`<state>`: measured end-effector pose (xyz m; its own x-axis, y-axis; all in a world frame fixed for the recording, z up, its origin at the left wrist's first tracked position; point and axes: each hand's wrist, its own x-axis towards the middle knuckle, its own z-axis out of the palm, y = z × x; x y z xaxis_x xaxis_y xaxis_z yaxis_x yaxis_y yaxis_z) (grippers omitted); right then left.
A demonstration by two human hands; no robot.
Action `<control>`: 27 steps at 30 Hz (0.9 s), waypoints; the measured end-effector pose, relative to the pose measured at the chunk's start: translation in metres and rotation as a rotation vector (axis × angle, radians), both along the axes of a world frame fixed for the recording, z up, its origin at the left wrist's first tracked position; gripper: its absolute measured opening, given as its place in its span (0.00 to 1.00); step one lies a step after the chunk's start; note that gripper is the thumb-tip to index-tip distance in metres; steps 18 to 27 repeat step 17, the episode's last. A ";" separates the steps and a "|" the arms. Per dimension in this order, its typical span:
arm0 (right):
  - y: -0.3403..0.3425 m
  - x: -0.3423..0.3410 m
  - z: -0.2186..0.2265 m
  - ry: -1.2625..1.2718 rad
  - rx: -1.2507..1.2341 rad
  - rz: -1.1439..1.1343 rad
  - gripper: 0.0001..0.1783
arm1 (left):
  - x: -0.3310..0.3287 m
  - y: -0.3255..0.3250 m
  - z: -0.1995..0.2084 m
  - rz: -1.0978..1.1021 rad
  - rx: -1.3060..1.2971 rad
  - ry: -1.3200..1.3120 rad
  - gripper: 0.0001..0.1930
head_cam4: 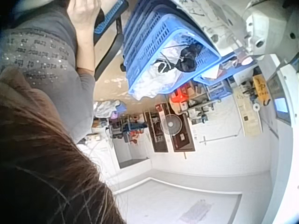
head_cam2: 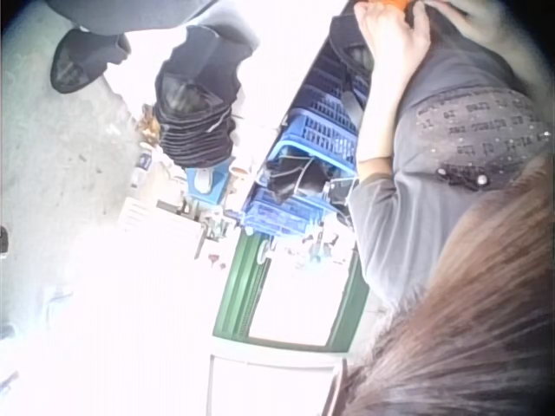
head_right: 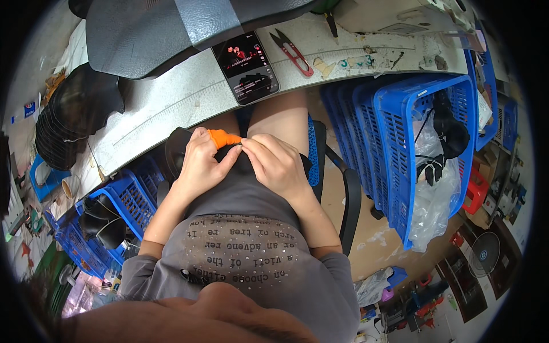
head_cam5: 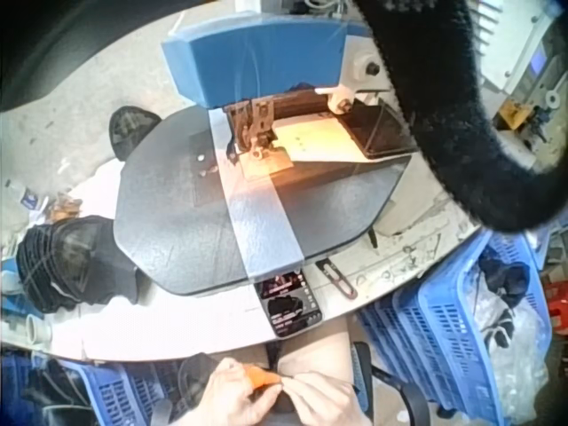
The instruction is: The person operates a sewing machine to stitch black fabric pieces, likely face masks. They guide the fabric under the needle with both hands, using an orange finger guard on the left index finger for safety. The person repeatedly feeds the material through the machine and cuts the thread to finish each piece.
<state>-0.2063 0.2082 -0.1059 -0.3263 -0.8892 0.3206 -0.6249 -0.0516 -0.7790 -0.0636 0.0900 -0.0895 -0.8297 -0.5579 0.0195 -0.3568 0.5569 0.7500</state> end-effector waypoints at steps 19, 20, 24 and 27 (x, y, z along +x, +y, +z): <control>-0.001 0.006 -0.011 0.050 0.028 -0.051 0.12 | -0.005 0.005 0.000 0.011 -0.029 -0.070 0.08; -0.001 0.006 -0.011 0.050 0.028 -0.051 0.12 | -0.005 0.005 0.000 0.011 -0.029 -0.070 0.08; -0.001 0.006 -0.011 0.050 0.028 -0.051 0.12 | -0.005 0.005 0.000 0.011 -0.029 -0.070 0.08; -0.001 0.006 -0.011 0.050 0.028 -0.051 0.12 | -0.005 0.005 0.000 0.011 -0.029 -0.070 0.08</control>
